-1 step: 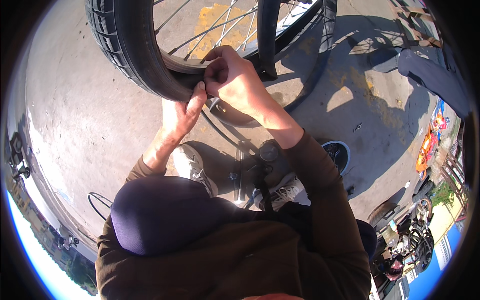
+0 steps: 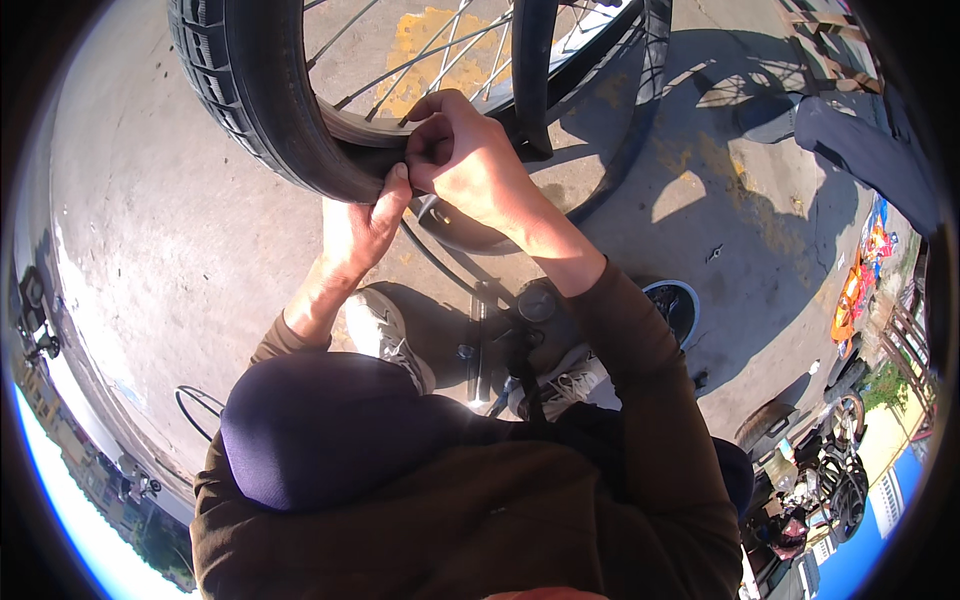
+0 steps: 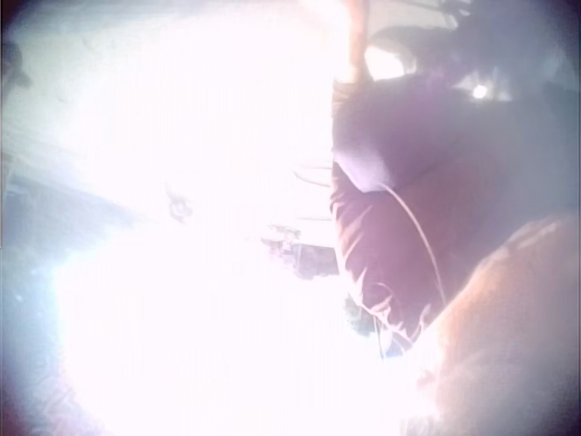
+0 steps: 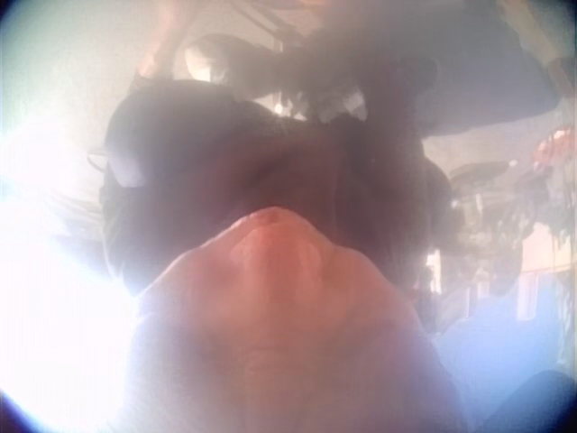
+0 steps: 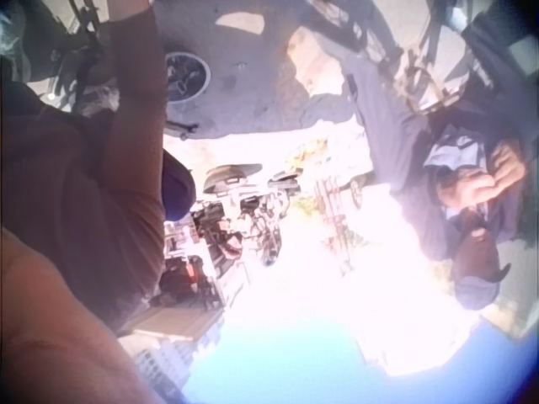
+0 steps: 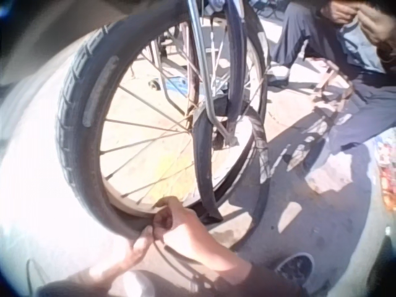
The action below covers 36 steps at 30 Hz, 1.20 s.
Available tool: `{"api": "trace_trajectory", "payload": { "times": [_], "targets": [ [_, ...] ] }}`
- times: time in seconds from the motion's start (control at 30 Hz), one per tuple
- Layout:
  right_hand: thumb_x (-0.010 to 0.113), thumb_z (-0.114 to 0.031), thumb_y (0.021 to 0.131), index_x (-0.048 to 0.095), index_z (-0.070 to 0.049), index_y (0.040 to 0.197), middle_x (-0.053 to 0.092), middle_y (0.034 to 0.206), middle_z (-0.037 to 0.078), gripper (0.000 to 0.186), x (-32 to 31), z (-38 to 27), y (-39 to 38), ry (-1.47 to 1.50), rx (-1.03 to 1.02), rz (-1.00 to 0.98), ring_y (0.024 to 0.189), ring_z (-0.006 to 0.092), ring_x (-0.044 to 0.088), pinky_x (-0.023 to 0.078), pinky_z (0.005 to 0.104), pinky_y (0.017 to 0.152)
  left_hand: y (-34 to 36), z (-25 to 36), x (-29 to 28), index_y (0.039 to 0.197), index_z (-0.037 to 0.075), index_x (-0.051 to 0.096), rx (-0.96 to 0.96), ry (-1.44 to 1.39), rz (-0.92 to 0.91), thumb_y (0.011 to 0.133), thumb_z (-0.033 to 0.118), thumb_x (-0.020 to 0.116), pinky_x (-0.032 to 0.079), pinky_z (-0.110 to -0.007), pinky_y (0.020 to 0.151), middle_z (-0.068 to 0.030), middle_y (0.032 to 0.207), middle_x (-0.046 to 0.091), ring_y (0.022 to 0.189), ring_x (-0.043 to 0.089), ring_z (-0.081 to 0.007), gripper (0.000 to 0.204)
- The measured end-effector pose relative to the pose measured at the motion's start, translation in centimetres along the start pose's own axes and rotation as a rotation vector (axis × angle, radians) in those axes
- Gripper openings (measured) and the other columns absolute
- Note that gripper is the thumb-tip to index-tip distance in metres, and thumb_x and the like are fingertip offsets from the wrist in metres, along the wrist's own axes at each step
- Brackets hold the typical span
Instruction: The person removes a bicycle tire from the rim using tire levers, then repeatedly inserts and removes the levers around the tire bead to detach it. The person works on the tire while squatting on the ground in an outdoor setting.
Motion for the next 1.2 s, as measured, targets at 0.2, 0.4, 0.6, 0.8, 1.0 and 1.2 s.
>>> {"api": "trace_trajectory", "payload": {
  "times": [0.2, 0.4, 0.6, 0.8, 1.0, 1.2],
  "targets": [
    [0.072, 0.001, 0.076, 0.057, 0.004, 0.101, 0.066, 0.086, 0.009, 0.03, -0.03, -0.27, 0.27, -0.074, 0.017, -0.002, 0.079, 0.0137, 0.066, 0.055, 0.0269, 0.073, 0.28, 0.85, -0.24, 0.103, -0.004, 0.066, 0.059, 0.089, -0.002, 0.092, 0.01, 0.059, 0.051, -0.037, 0.079, -0.0168, 0.092, 0.068, 0.084, 0.064, -0.0281, 0.019],
    [0.072, -0.001, 0.076, 0.058, 0.004, 0.098, 0.067, 0.086, 0.01, 0.026, 0.28, -0.14, 0.01, -0.045, -0.031, 0.032, 0.078, 0.0139, 0.067, 0.055, 0.0272, 0.072, 0.3, 0.49, -0.18, 0.101, -0.003, 0.067, 0.053, 0.038, -0.009, 0.092, 0.011, 0.059, 0.051, -0.037, 0.076, -0.0156, 0.088, 0.067, 0.08, 0.064, -0.028, 0.018],
    [0.072, -0.002, 0.078, 0.06, 0.004, 0.099, 0.068, 0.087, 0.011, 0.025, 0.43, 0.0, -0.19, -0.047, -0.047, 0.039, 0.078, 0.0149, 0.067, 0.055, 0.0272, 0.071, 0.42, 0.69, -0.23, 0.1, -0.004, 0.066, 0.048, 0.014, -0.011, 0.093, 0.011, 0.059, 0.051, -0.037, 0.075, -0.0154, 0.087, 0.067, 0.08, 0.064, -0.0275, 0.018],
    [0.071, -0.002, 0.079, 0.06, 0.003, 0.098, 0.068, 0.086, 0.01, 0.023, 0.6, -0.06, -0.15, -0.082, -0.049, 0.049, 0.075, 0.0146, 0.067, 0.055, 0.0273, 0.069, 0.38, 0.32, -0.36, 0.101, -0.004, 0.066, 0.038, 0.01, -0.017, 0.092, 0.011, 0.06, 0.051, -0.037, 0.076, -0.0155, 0.088, 0.067, 0.081, 0.064, -0.0276, 0.018],
    [0.072, -0.002, 0.079, 0.06, 0.003, 0.097, 0.067, 0.085, 0.01, 0.022, 0.6, 0.03, -0.1, -0.083, -0.059, 0.059, 0.073, 0.0137, 0.066, 0.055, 0.0272, 0.067, 0.33, 0.2, -0.38, 0.1, -0.003, 0.066, 0.027, 0.024, -0.005, 0.091, 0.011, 0.06, 0.051, -0.037, 0.076, -0.0154, 0.088, 0.067, 0.081, 0.064, -0.0278, 0.018],
    [0.071, -0.001, 0.079, 0.06, 0.003, 0.097, 0.067, 0.082, 0.008, 0.021, 0.73, 0.35, -0.14, -0.068, -0.049, 0.08, 0.071, 0.0121, 0.065, 0.054, 0.0262, 0.064, 0.4, 0.28, -0.42, 0.101, -0.003, 0.066, 0.038, 0.03, 0.001, 0.091, 0.012, 0.06, 0.051, -0.038, 0.077, -0.016, 0.09, 0.068, 0.082, 0.065, -0.0288, 0.019]
  ]
}}
Point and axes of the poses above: each hand's wrist, its own y-axis towards the middle knuckle, its own x-axis out of the palm, z = x × y, the point moved 5 cm from there along y, towards the middle knuckle
